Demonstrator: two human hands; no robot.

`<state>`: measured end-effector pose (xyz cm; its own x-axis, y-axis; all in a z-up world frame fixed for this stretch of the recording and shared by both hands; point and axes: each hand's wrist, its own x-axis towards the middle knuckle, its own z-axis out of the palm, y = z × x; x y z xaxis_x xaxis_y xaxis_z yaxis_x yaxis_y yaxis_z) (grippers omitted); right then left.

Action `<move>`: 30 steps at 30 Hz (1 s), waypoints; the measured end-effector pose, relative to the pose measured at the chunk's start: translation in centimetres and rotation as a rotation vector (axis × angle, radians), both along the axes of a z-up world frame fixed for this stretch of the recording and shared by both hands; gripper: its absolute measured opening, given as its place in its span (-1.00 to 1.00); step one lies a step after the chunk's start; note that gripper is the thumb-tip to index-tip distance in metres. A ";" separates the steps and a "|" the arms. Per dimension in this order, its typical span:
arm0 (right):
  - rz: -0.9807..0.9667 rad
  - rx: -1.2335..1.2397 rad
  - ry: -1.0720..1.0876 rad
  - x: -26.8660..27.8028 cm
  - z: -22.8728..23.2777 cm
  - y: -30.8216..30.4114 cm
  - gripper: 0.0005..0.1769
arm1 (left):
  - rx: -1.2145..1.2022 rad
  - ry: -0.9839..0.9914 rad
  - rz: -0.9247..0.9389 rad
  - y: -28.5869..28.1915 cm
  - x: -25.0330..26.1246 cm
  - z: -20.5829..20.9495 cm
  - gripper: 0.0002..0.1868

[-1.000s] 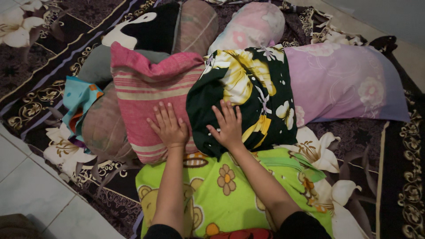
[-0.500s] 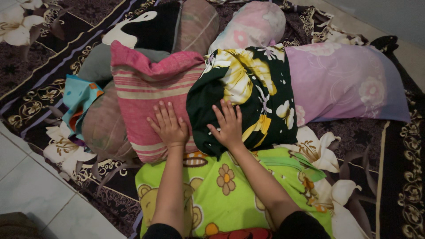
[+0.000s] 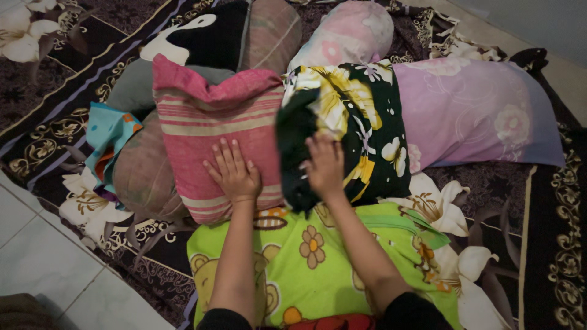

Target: The person puts pillowcases on two pillows. First, they insert a pink striped pillow into a dark green pillowcase with yellow floral patterns, then they insert a second pillow into a purple pillowcase with a large pink flower design.

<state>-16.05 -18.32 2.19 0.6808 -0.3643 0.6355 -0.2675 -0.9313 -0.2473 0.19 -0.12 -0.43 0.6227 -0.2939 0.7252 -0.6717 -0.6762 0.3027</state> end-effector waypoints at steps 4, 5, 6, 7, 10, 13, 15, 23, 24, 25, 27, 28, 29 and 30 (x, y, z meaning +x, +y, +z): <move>-0.097 0.270 -0.152 -1.3 -0.4 -3.5 -0.43 | -0.004 -0.005 -0.012 0.1 0.0 -0.3 -0.35; -0.123 0.279 -0.152 -1.4 -0.6 -3.6 -0.44 | 0.002 0.002 -0.011 0.1 0.0 -0.4 -0.35; -0.148 0.286 -0.154 -1.4 -0.7 -3.8 -0.46 | 0.008 0.008 -0.009 0.1 0.1 -0.4 -0.35; -0.173 0.294 -0.156 -1.4 -0.7 -3.9 -0.47 | 0.013 0.014 -0.008 0.1 0.1 -0.4 -0.34; -0.134 0.268 -0.189 -1.3 -0.7 -3.7 -0.49 | -0.026 0.012 -0.028 0.1 0.1 -0.5 -0.34; -0.096 0.318 -0.276 -1.5 -0.3 -3.2 -0.49 | -0.023 0.024 -0.040 0.1 0.1 -0.7 -0.33; -0.156 0.460 -0.353 -2.0 0.4 -2.4 -0.52 | -0.029 0.015 -0.043 0.1 0.1 -0.7 -0.34; 0.068 -0.029 -0.255 2.5 5.6 2.7 -0.49 | -0.030 -0.010 -0.026 -0.1 0.3 -0.8 -0.35; 0.072 -0.076 -0.196 3.9 6.3 3.0 -0.45 | -0.031 -0.013 -0.025 0.0 0.3 -0.8 -0.35; 0.076 -0.123 -0.137 5.0 6.9 3.1 -0.41 | -0.032 -0.016 -0.024 0.0 0.3 -0.8 -0.35; 0.035 -0.133 -0.084 7.0 7.9 2.2 -0.35 | -0.033 -0.009 -0.031 0.0 0.3 -0.7 -0.35; 0.015 -0.139 -0.057 8.0 8.1 1.7 -0.32 | -0.034 -0.005 -0.034 0.0 0.3 -0.6 -0.35; 0.010 -0.066 -0.011 8.6 8.1 0.9 -0.31 | -0.034 -0.006 -0.032 0.0 0.3 -0.5 -0.35; 0.004 0.006 0.036 8.9 8.0 -0.1 -0.29 | -0.034 -0.006 -0.032 0.0 0.3 -0.4 -0.35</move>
